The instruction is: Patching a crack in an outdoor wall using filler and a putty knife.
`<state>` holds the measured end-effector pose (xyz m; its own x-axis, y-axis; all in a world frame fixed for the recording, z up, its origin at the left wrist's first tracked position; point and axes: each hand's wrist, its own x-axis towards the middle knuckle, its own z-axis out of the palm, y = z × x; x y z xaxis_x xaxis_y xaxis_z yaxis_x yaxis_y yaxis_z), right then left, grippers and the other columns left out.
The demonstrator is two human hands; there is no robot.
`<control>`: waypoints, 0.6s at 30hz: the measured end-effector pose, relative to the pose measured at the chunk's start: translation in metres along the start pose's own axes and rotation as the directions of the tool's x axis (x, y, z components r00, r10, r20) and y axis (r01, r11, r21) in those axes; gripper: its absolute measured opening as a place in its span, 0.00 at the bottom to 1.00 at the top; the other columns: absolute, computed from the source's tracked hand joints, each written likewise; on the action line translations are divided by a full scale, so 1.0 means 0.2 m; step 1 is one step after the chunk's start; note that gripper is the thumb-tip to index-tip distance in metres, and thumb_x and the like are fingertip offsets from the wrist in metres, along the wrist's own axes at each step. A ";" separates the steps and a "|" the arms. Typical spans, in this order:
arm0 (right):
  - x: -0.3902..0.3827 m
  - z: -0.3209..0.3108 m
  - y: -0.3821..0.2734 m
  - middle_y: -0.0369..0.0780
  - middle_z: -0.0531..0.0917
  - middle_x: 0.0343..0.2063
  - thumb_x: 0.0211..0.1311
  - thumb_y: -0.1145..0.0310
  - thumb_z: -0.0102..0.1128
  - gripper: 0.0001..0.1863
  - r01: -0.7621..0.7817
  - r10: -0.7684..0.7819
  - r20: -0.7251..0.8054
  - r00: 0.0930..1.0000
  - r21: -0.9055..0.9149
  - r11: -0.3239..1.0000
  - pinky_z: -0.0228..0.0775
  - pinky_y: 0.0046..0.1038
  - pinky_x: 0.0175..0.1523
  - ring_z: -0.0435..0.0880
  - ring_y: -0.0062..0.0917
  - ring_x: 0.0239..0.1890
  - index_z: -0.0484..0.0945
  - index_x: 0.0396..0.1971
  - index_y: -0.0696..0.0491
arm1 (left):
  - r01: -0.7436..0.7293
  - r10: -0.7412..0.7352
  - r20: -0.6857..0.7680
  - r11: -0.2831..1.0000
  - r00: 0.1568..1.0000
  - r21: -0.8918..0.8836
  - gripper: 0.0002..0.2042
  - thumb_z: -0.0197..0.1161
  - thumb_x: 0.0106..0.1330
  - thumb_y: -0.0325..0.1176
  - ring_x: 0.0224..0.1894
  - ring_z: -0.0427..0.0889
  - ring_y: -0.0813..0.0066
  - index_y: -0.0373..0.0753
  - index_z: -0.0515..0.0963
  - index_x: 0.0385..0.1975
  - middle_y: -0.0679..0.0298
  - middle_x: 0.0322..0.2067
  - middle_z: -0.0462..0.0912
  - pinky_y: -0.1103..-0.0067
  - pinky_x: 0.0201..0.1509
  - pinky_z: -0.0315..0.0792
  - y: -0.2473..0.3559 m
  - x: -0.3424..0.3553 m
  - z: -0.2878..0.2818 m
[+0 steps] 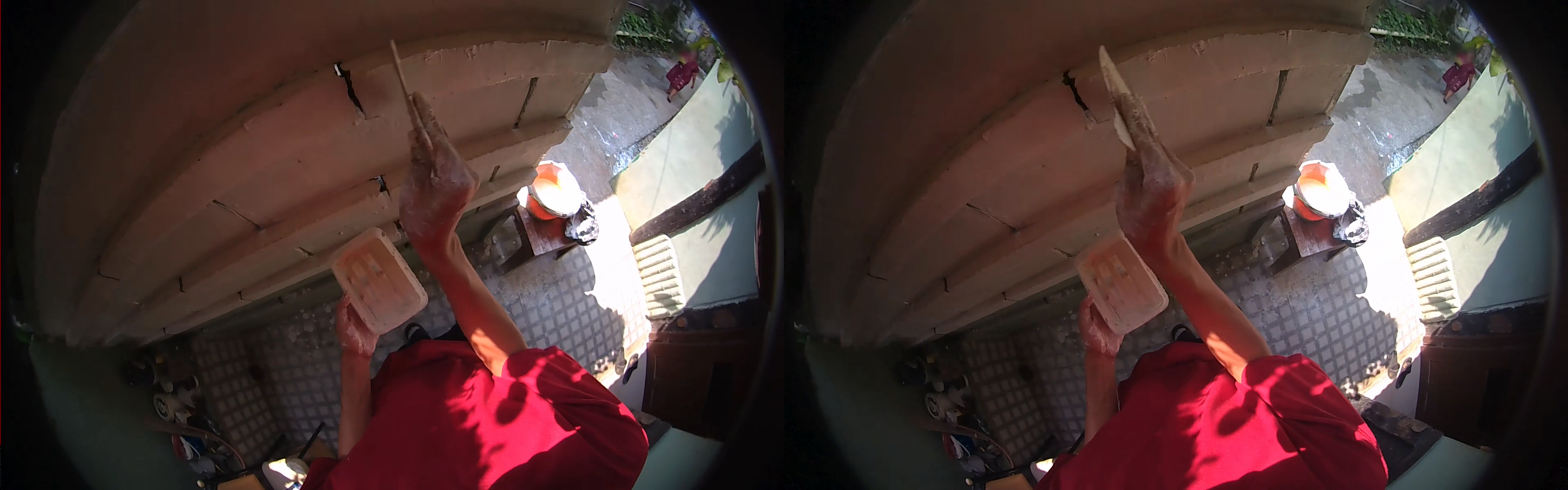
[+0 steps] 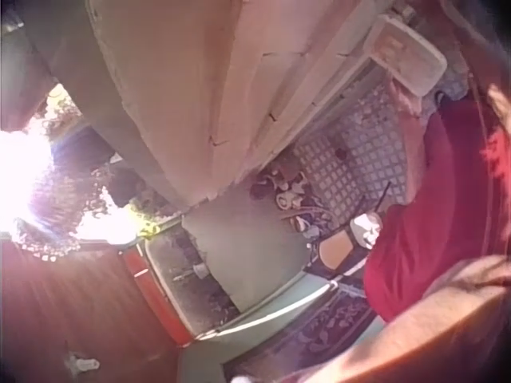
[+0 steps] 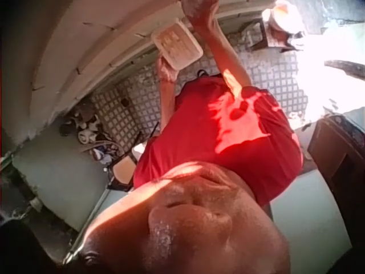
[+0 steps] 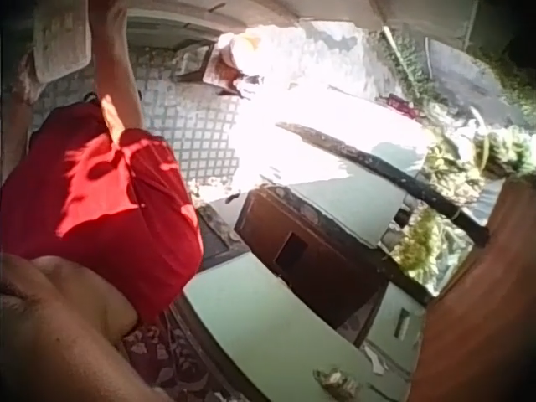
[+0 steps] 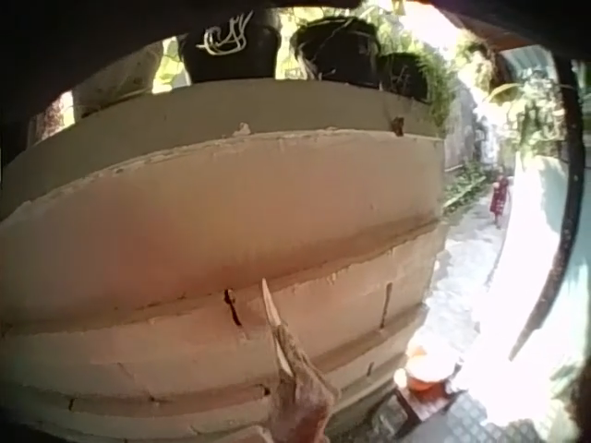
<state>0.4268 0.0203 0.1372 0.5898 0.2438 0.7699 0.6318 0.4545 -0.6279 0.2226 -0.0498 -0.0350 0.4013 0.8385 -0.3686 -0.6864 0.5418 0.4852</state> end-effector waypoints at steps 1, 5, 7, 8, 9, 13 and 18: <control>0.07 -0.06 0.00 0.48 0.82 0.47 0.58 0.86 0.49 0.19 -0.043 0.040 -0.056 0.998 -0.052 0.998 0.73 0.24 0.50 0.83 0.31 0.47 0.75 0.51 0.63 | -0.010 0.010 0.009 1.000 1.000 0.008 0.27 0.51 0.66 0.43 0.62 0.67 0.62 0.40 0.60 0.63 0.61 0.60 0.68 0.64 0.66 0.61 0.02 -0.01 0.00; 0.33 -0.21 0.14 0.49 0.82 0.44 0.60 0.83 0.51 0.17 -0.107 0.085 -0.105 0.991 -0.221 0.969 0.74 0.24 0.46 0.85 0.33 0.44 0.76 0.50 0.61 | -0.021 0.021 0.011 1.000 1.000 0.000 0.27 0.51 0.66 0.43 0.62 0.67 0.62 0.40 0.60 0.63 0.61 0.60 0.68 0.64 0.66 0.60 0.02 -0.04 0.03; 0.30 -0.17 0.14 0.50 0.82 0.43 0.60 0.81 0.52 0.17 -0.103 0.098 -0.029 0.995 -0.292 0.951 0.74 0.25 0.44 0.85 0.35 0.42 0.77 0.50 0.60 | -0.039 0.040 -0.045 0.999 0.998 0.016 0.27 0.51 0.66 0.44 0.62 0.67 0.62 0.41 0.60 0.63 0.61 0.60 0.68 0.64 0.67 0.60 0.00 -0.03 0.02; 0.27 -0.14 0.15 0.51 0.82 0.41 0.60 0.80 0.53 0.17 -0.098 0.126 0.054 0.991 -0.360 0.928 0.74 0.25 0.43 0.85 0.37 0.40 0.77 0.49 0.59 | -0.036 0.037 -0.039 0.999 0.999 0.017 0.27 0.51 0.66 0.44 0.62 0.67 0.62 0.41 0.60 0.63 0.61 0.60 0.68 0.64 0.67 0.60 -0.01 -0.01 0.02; 0.24 -0.10 0.16 0.52 0.82 0.38 0.60 0.79 0.54 0.16 0.010 0.002 0.046 0.999 -0.258 0.966 0.74 0.25 0.39 0.85 0.39 0.37 0.78 0.49 0.57 | -0.031 0.032 -0.026 0.999 0.999 0.019 0.27 0.51 0.66 0.44 0.62 0.67 0.62 0.41 0.61 0.63 0.61 0.60 0.68 0.64 0.66 0.60 -0.01 -0.02 0.04; 0.13 -0.08 0.08 0.50 0.82 0.39 0.60 0.80 0.53 0.17 0.010 0.012 0.127 0.992 -0.176 0.984 0.74 0.25 0.40 0.85 0.37 0.38 0.78 0.49 0.57 | -0.029 0.029 -0.031 1.000 0.999 -0.007 0.27 0.51 0.66 0.43 0.61 0.68 0.60 0.41 0.60 0.64 0.60 0.60 0.68 0.61 0.65 0.64 0.00 -0.02 0.06; 0.30 -0.26 0.13 0.53 0.80 0.29 0.57 0.82 0.51 0.16 -0.004 -0.018 -0.072 0.997 -0.293 0.956 0.72 0.32 0.32 0.83 0.43 0.30 0.79 0.45 0.57 | -0.038 0.037 -0.010 0.999 0.999 -0.038 0.27 0.52 0.66 0.43 0.61 0.68 0.60 0.41 0.61 0.63 0.60 0.60 0.68 0.61 0.65 0.64 0.00 0.00 0.03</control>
<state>0.5042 0.0013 0.1608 0.6133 0.1734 0.7706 0.7490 0.1821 -0.6370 0.2257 -0.0495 -0.0303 0.3694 0.8576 -0.3579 -0.7235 0.5071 0.4683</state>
